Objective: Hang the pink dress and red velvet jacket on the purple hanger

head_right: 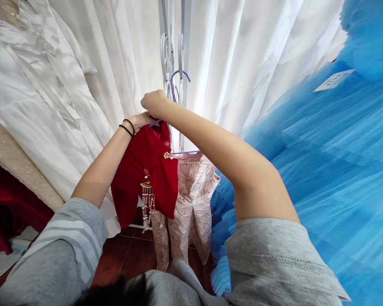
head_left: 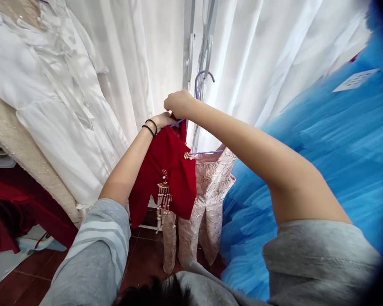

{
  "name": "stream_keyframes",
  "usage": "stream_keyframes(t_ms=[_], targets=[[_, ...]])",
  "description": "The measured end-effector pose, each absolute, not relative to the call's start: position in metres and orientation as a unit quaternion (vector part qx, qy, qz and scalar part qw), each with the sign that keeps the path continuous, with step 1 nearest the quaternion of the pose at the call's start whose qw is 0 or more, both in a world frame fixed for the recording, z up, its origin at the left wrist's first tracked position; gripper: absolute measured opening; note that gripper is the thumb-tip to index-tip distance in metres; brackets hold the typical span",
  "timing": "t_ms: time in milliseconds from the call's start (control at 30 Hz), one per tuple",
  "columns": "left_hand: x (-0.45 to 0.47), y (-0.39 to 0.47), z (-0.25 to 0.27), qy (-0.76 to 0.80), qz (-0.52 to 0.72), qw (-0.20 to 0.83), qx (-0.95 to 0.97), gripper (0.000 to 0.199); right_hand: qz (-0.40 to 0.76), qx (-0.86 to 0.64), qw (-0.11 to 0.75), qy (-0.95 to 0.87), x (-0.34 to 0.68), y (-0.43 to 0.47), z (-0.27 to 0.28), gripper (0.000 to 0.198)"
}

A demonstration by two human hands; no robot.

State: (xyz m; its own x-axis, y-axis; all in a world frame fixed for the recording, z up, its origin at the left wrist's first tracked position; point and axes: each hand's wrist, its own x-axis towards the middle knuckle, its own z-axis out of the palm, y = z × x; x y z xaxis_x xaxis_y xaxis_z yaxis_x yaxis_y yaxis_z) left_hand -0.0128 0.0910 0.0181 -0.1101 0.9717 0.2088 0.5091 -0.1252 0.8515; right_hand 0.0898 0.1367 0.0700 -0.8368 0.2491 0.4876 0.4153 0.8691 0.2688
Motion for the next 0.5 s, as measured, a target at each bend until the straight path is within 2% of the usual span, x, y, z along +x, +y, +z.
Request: stream_keyframes(t_ms=[67, 133, 200, 233, 300, 400, 500], targets=[[-0.016, 0.093, 0.015, 0.605, 0.419, 0.281, 0.616, 0.019, -0.142, -0.148, 0.229, -0.951, 0.124, 0.119, 0.076, 0.031], [-0.019, 0.093, 0.015, 0.615, 0.395, 0.301, 0.612, 0.016, -0.074, -0.145, 0.291, -0.943, 0.169, 0.117, 0.076, 0.039], [-0.021, 0.092, 0.017, 0.612, 0.336, 0.363, 0.617, 0.02, 0.019, -0.194, 0.341, -0.92, 0.216, 0.134, 0.068, 0.038], [-0.021, 0.093, 0.018, 0.603, 0.291, 0.404, 0.623, 0.022, 0.076, -0.229, 0.325, -0.915, 0.237, 0.146, 0.059, 0.035], [-0.021, 0.098, 0.022, 0.585, 0.19, 0.468, 0.634, 0.024, 0.202, -0.278, 0.205, -0.916, 0.268, 0.169, 0.038, 0.035], [-0.015, 0.111, 0.028, 0.58, 0.093, 0.495, 0.64, 0.02, 0.378, -0.26, 0.011, -0.889, 0.283, 0.179, 0.01, 0.047], [-0.007, 0.123, 0.033, 0.596, 0.074, 0.455, 0.658, 0.015, 0.474, -0.164, -0.065, -0.863, 0.271, 0.154, -0.002, 0.055]])
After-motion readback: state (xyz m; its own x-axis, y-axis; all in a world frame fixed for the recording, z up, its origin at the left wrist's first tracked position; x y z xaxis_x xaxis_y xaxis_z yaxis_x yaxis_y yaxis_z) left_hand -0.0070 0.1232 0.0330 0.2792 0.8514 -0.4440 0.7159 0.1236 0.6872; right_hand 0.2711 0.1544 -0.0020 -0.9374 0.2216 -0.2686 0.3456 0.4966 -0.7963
